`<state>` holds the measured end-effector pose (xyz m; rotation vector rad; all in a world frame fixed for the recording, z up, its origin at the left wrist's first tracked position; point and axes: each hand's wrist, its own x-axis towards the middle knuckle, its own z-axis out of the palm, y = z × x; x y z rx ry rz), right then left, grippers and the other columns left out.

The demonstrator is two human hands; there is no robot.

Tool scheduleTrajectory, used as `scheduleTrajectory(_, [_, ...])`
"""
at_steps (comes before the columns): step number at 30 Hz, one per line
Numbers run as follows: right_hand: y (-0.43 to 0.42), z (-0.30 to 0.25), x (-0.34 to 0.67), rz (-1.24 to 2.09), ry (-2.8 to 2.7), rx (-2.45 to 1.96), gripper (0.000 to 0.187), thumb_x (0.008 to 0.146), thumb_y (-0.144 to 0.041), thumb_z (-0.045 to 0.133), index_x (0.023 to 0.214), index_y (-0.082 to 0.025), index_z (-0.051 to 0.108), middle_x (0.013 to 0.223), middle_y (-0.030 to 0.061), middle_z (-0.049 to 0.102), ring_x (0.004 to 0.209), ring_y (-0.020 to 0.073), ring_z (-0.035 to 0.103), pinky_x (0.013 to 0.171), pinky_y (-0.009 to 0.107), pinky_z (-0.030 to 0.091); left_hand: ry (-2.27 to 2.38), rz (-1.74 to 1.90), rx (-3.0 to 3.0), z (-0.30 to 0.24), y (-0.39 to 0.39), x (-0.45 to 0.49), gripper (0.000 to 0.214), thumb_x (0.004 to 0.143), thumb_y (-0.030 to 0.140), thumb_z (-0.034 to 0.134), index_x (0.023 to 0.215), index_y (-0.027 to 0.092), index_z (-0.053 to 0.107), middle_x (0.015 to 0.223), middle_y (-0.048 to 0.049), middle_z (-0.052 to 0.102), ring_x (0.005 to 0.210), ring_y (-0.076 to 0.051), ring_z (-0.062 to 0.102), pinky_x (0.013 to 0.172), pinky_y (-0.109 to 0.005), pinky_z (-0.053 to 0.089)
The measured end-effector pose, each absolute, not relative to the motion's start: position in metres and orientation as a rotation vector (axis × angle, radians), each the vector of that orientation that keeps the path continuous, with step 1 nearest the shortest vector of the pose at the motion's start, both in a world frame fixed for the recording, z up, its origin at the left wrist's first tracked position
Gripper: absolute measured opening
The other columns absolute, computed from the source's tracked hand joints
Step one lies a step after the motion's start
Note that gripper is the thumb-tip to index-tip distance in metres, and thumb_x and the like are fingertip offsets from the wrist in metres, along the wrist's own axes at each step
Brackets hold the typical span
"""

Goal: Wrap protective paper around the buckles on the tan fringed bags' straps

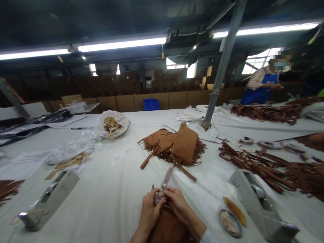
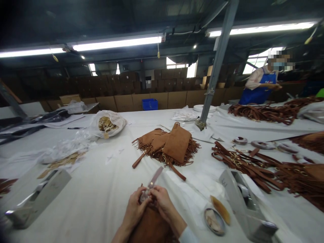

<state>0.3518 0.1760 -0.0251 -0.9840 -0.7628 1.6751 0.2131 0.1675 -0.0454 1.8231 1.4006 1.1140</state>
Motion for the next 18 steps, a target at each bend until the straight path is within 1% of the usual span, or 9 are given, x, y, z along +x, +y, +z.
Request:
scheduleTrajectory(4, [0.166, -0.023, 0.357, 1.601, -0.932, -1.103, 0.021, 0.067, -0.034, 0.067, 0.071, -0.014, 0.065, 0.062, -0.0001, 0.063, 0.053, 0.0090, 0.053, 0.053, 0.020, 0.040, 1.253, 1.108, 1.816, -0.052, 0.164, 0.214, 0.027, 0.082, 0.042, 0.055, 0.098, 0.024, 0.066, 0.089, -0.0052, 0.074, 0.079, -0.022, 0.068, 0.076, -0.033, 0.054])
scheduleTrajectory(6, [0.161, -0.018, 0.377, 1.495, -1.010, -1.209, 0.024, 0.069, -0.036, 0.066, 0.080, -0.014, 0.068, 0.065, 0.0017, 0.067, 0.054, 0.0109, 0.055, 0.051, 0.021, 0.039, 1.239, 1.098, 1.779, -0.063, 0.167, 0.211, 0.030, 0.081, 0.046, 0.055, 0.097, 0.024, 0.067, 0.095, -0.0052, 0.075, 0.085, -0.023, 0.069, 0.078, -0.032, 0.055])
scheduleTrajectory(7, [0.156, -0.014, 0.394, 1.377, -1.064, -1.293, 0.027, 0.071, -0.036, 0.065, 0.086, -0.015, 0.069, 0.068, 0.0028, 0.068, 0.056, 0.0124, 0.057, 0.052, 0.022, 0.040, 1.277, 1.099, 1.750, -0.069, 0.169, 0.209, 0.032, 0.080, 0.049, 0.055, 0.095, 0.024, 0.068, 0.100, -0.0053, 0.074, 0.089, -0.024, 0.069, 0.080, -0.032, 0.055])
scheduleTrajectory(9, [0.141, 0.000, 0.443, 0.977, -1.163, -1.548, 0.032, 0.073, -0.037, 0.061, 0.096, -0.017, 0.070, 0.079, 0.0051, 0.072, 0.064, 0.0158, 0.060, 0.058, 0.025, 0.044, 1.322, 1.068, 1.704, -0.079, 0.175, 0.206, 0.035, 0.076, 0.053, 0.057, 0.092, 0.024, 0.069, 0.105, -0.0043, 0.074, 0.093, -0.025, 0.069, 0.083, -0.031, 0.055])
scheduleTrajectory(11, [0.115, 0.016, 0.505, 0.428, -1.035, -1.835, 0.035, 0.076, -0.039, 0.055, 0.099, -0.018, 0.070, 0.093, 0.0079, 0.072, 0.079, 0.0202, 0.063, 0.070, 0.029, 0.047, 1.353, 1.031, 1.666, -0.084, 0.179, 0.203, 0.038, 0.071, 0.056, 0.060, 0.090, 0.025, 0.070, 0.102, -0.0026, 0.075, 0.092, -0.025, 0.070, 0.080, -0.029, 0.056])
scheduleTrajectory(13, [0.084, 0.028, 0.568, 0.248, -0.880, -1.950, 0.041, 0.079, -0.041, 0.048, 0.104, -0.015, 0.068, 0.108, 0.0139, 0.069, 0.093, 0.0252, 0.062, 0.077, 0.034, 0.046, 1.378, 1.014, 1.617, -0.084, 0.180, 0.201, 0.042, 0.066, 0.059, 0.062, 0.090, 0.025, 0.070, 0.094, -0.0011, 0.077, 0.087, -0.025, 0.071, 0.074, -0.027, 0.057])
scheduleTrajectory(14, [0.070, 0.031, 0.596, 0.192, -0.806, -2.012, 0.042, 0.078, -0.042, 0.048, 0.101, -0.014, 0.069, 0.105, 0.0150, 0.069, 0.092, 0.0266, 0.062, 0.075, 0.034, 0.046, 1.387, 1.006, 1.588, -0.083, 0.180, 0.201, 0.044, 0.065, 0.060, 0.063, 0.092, 0.025, 0.069, 0.089, -0.0004, 0.077, 0.083, -0.024, 0.072, 0.070, -0.026, 0.057])
scheduleTrajectory(15, [0.057, 0.032, 0.619, 0.194, -0.759, -2.119, 0.039, 0.076, -0.046, 0.050, 0.092, -0.017, 0.071, 0.096, 0.0128, 0.072, 0.085, 0.0255, 0.063, 0.069, 0.031, 0.046, 1.394, 0.993, 1.559, -0.081, 0.179, 0.201, 0.047, 0.064, 0.061, 0.063, 0.093, 0.025, 0.068, 0.082, 0.0003, 0.077, 0.078, -0.024, 0.072, 0.065, -0.025, 0.057])
scheduleTrajectory(18, [0.034, 0.024, 0.658, 0.299, -0.724, -2.187, 0.043, 0.073, -0.053, 0.053, 0.061, -0.015, 0.069, 0.059, 0.0097, 0.068, 0.061, 0.0232, 0.061, 0.054, 0.029, 0.040, 1.402, 0.968, 1.517, -0.075, 0.178, 0.201, 0.049, 0.061, 0.064, 0.063, 0.090, 0.025, 0.066, 0.065, 0.0025, 0.074, 0.062, -0.022, 0.070, 0.055, -0.025, 0.055])
